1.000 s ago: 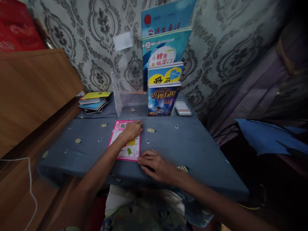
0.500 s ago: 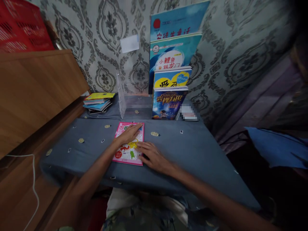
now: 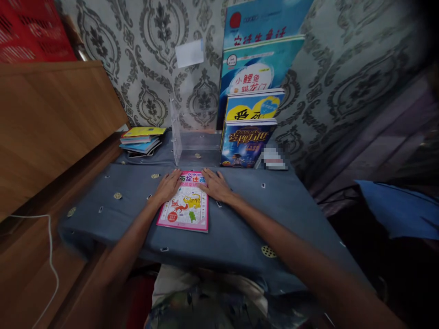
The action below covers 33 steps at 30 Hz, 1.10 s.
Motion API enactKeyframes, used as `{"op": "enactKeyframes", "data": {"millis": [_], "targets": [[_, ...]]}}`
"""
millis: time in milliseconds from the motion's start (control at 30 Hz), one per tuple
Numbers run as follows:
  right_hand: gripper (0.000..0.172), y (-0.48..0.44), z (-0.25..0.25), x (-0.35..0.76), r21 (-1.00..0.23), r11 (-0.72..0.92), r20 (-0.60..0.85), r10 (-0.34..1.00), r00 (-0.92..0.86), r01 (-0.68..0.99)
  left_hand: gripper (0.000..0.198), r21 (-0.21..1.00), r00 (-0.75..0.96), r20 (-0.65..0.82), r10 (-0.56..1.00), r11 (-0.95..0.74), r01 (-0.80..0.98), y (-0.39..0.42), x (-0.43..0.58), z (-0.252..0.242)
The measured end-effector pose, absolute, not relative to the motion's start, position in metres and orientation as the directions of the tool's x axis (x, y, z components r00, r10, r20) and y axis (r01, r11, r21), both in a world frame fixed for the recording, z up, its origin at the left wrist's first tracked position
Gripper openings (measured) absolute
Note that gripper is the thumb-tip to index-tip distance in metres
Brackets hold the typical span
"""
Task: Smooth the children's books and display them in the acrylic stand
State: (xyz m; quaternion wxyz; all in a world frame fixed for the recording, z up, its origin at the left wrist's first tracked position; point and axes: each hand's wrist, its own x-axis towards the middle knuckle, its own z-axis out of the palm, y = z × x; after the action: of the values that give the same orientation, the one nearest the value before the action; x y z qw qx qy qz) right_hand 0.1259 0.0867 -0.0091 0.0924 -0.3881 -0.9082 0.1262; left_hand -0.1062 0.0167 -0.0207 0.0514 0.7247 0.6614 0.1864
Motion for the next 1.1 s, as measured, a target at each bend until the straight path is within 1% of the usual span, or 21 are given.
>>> {"op": "enactKeyframes", "data": {"millis": [167,300,433,533,633,733,833,867,933,1000,1100], "targets": [[0.069,0.062,-0.015,0.13,-0.231,0.697,0.129,0.714,-0.689,0.679,0.047,0.299,0.031,0.213,0.977,-0.096,0.949,0.014,-0.1,-0.019],[0.069,0.019,-0.014,0.139,-0.208,0.804,0.147,0.589,-0.795,0.557,0.047,0.302,0.014,0.227,0.974,-0.084,0.95,0.011,-0.097,-0.016],[0.067,-0.015,-0.01,0.147,-0.242,0.88,0.157,0.452,-0.878,0.41,0.046,0.294,0.025,0.275,0.961,-0.109,0.95,0.01,-0.099,-0.019],[0.066,-0.025,-0.007,0.149,-0.268,0.904,0.14,0.378,-0.915,0.333,0.044,0.287,0.031,0.328,0.944,-0.13,0.949,0.011,-0.102,-0.022],[0.072,-0.026,-0.004,0.15,-0.286,0.912,0.127,0.339,-0.932,0.293,0.041,0.288,-0.008,0.389,0.921,-0.114,0.951,0.011,-0.103,-0.024],[0.073,-0.025,-0.001,0.151,-0.306,0.905,0.098,0.339,-0.936,0.296,0.037,0.318,-0.089,0.431,0.898,-0.059,0.946,0.009,-0.102,-0.024],[0.072,-0.025,0.002,0.152,-0.328,0.897,0.085,0.34,-0.937,0.296,0.037,0.397,-0.15,0.466,0.872,-0.054,0.916,0.007,-0.102,-0.023],[0.071,-0.025,0.002,0.153,-0.334,0.894,0.082,0.342,-0.936,0.298,0.038,0.442,-0.167,0.474,0.865,-0.069,0.894,0.006,-0.102,-0.023],[0.07,-0.025,0.004,0.153,-0.347,0.888,0.077,0.347,-0.935,0.302,0.04,0.573,-0.22,0.46,0.86,-0.098,0.814,0.007,-0.105,-0.024],[0.07,-0.025,0.006,0.154,-0.359,0.883,0.073,0.349,-0.934,0.302,0.044,0.736,-0.306,0.398,0.865,-0.102,0.669,0.008,-0.109,-0.025],[0.072,-0.025,0.007,0.154,-0.377,0.874,0.072,0.359,-0.931,0.308,0.046,0.937,-0.418,0.225,0.88,-0.078,0.341,0.011,-0.111,-0.025]]}}
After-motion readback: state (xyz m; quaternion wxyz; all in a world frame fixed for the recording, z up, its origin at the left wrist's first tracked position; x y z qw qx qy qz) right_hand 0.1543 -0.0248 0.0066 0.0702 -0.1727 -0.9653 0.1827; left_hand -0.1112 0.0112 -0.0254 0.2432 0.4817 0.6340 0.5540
